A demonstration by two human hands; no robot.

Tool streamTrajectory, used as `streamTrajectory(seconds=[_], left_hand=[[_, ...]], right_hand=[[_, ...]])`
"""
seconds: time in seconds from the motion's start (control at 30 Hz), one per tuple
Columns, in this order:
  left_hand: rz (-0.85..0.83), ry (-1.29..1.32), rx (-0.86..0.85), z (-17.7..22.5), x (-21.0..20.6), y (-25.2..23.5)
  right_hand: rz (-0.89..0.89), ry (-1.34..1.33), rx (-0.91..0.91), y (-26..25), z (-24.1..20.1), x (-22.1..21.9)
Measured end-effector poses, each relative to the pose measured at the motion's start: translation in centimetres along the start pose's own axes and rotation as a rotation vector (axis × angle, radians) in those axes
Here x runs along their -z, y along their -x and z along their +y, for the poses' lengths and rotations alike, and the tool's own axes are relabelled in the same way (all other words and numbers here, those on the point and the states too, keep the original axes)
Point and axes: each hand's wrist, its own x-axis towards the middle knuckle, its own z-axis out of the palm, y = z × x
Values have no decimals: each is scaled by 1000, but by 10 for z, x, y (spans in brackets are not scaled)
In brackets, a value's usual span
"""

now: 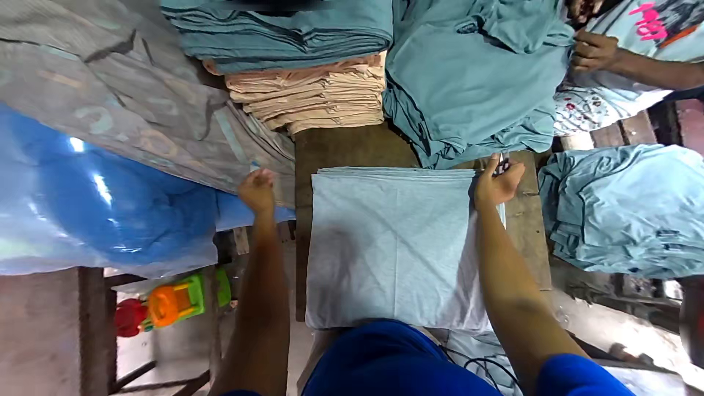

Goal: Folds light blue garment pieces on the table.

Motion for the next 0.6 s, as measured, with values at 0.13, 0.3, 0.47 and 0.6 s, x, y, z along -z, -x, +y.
streamTrajectory(seconds=[0.13, 0.3, 0.47, 0.6], left_hand=[[20, -453, 88, -21, 55, 30], [-203, -343, 146, -11, 15, 68], [-320, -187, 229, 11, -49, 34], [-463, -383, 274, 47, -72, 4]], right_hand=[[-68, -32, 304, 52, -35, 10], [-599, 61, 571, 93, -113, -42], [-712, 168, 577, 90, -168, -81], [-745, 126, 622, 106, -185, -70]])
